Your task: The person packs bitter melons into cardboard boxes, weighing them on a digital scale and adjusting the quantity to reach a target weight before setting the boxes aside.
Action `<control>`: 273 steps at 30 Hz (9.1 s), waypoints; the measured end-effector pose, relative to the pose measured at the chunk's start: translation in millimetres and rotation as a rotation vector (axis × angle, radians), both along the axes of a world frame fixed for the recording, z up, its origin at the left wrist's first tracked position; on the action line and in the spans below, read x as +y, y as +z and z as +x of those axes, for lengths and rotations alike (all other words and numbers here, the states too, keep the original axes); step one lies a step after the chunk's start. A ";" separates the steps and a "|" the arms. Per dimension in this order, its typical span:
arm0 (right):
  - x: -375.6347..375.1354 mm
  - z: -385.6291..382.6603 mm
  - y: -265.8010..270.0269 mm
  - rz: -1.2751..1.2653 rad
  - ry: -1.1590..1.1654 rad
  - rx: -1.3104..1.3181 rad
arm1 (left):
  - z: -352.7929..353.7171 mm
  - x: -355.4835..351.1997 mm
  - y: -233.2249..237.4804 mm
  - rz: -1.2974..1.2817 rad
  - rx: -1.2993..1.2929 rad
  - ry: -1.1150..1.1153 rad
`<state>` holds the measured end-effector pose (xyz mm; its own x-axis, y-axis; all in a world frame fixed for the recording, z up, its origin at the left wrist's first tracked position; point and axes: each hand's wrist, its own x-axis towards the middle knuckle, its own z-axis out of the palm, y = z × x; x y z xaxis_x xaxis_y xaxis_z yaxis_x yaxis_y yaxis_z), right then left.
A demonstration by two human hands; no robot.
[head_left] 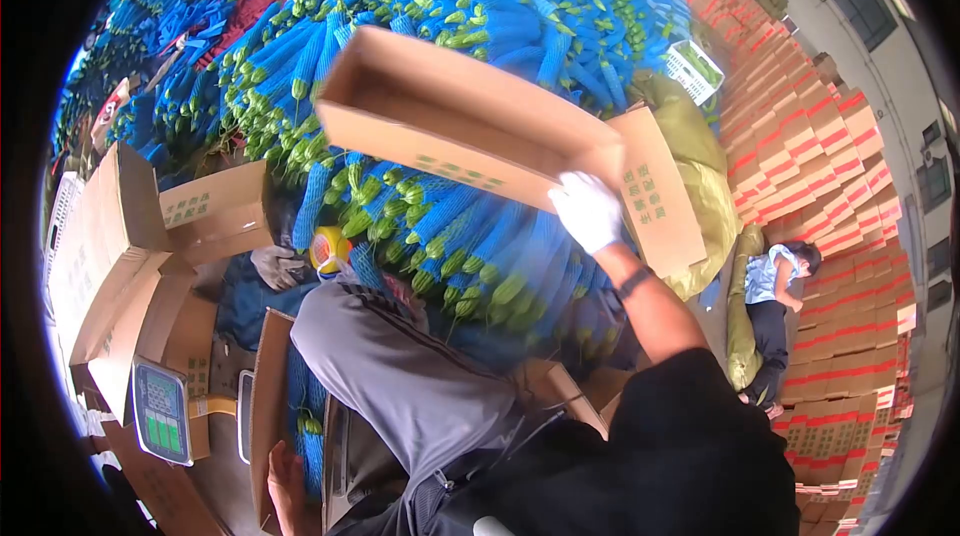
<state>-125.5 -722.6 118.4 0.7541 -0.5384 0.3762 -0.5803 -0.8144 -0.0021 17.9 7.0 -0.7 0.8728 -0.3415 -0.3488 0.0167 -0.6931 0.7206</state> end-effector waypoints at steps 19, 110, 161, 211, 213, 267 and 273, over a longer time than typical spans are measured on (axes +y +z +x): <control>-4.3 -362.6 -138.2 0.502 -1.111 0.119 | -8.8 -39.6 20.5 0.080 0.055 -0.145; -6.3 -48.9 -215.0 0.665 -0.651 0.169 | 13.9 -367.8 167.1 -0.233 -0.901 -0.839; 78.6 231.6 -194.3 1.906 -0.046 -0.333 | 1.8 -349.6 142.1 -0.298 -0.928 -0.552; 339.0 202.9 86.7 1.429 0.992 0.714 | -35.9 -117.2 57.3 -0.112 -0.358 -0.190; 365.5 186.9 47.1 1.490 0.851 0.881 | -47.8 -123.9 56.0 -0.001 -0.280 -0.316; 453.6 197.1 -73.2 0.745 1.168 0.872 | -81.1 -136.3 47.9 -0.105 -0.322 -0.522; 452.9 195.7 -77.0 0.734 1.241 0.848 | -70.1 -125.3 47.0 -0.187 -0.409 -0.382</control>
